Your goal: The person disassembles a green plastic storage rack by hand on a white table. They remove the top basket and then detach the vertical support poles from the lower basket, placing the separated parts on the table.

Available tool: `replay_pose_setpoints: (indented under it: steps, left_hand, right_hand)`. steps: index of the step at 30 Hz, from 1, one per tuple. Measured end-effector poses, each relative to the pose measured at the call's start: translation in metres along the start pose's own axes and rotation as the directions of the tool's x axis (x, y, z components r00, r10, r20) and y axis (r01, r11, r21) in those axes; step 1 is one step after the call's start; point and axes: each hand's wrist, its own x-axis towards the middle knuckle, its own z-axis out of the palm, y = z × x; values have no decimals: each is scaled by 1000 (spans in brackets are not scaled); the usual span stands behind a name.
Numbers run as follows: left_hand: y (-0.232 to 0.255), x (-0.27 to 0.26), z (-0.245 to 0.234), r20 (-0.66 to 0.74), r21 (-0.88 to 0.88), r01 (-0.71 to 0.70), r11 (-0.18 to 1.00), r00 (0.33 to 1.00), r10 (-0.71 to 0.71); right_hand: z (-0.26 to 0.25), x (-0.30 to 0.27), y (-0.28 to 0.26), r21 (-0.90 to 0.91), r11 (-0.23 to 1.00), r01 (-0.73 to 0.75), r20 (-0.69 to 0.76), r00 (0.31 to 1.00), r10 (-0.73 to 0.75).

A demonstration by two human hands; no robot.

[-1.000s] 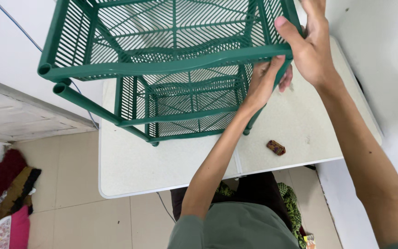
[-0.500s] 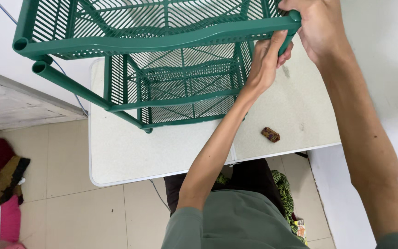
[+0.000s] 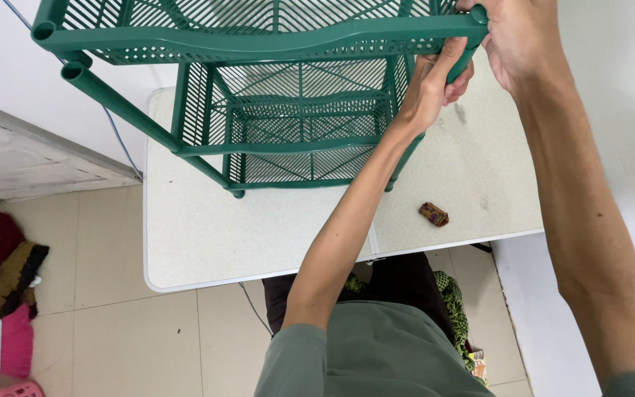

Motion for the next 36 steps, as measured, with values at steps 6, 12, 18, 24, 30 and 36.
replay_pose_setpoints:
  steps: [6, 12, 18, 24, 30, 36]
  left_hand:
    - [6, 3, -15, 151, 63, 38, 997, 987, -48]
    - [12, 4, -21, 284, 0, 165, 986, 946, -159]
    - [23, -11, -10, 114, 103, 41, 994, 992, -53]
    - [26, -23, -4, -16, 135, -48, 990, 999, 50]
    - [6, -8, -4, 43, 4, -50, 999, 998, 50]
    - [-9, -4, -11, -12, -24, -18, 1000, 1000, 18]
  right_hand:
    - [4, 3, 4, -12, 998, 69, -23, 997, -70]
    - [-2, 0, 8, -64, 990, 125, 68, 990, -121]
    - [21, -13, -13, -113, 988, 103, 58, 994, -97]
    - [20, -30, -27, -285, 957, 45, 138, 990, -5]
    - [-9, -11, 2, -207, 968, 140, 154, 982, -109]
    - [-8, -9, 1, -286, 944, 165, 157, 980, -124]
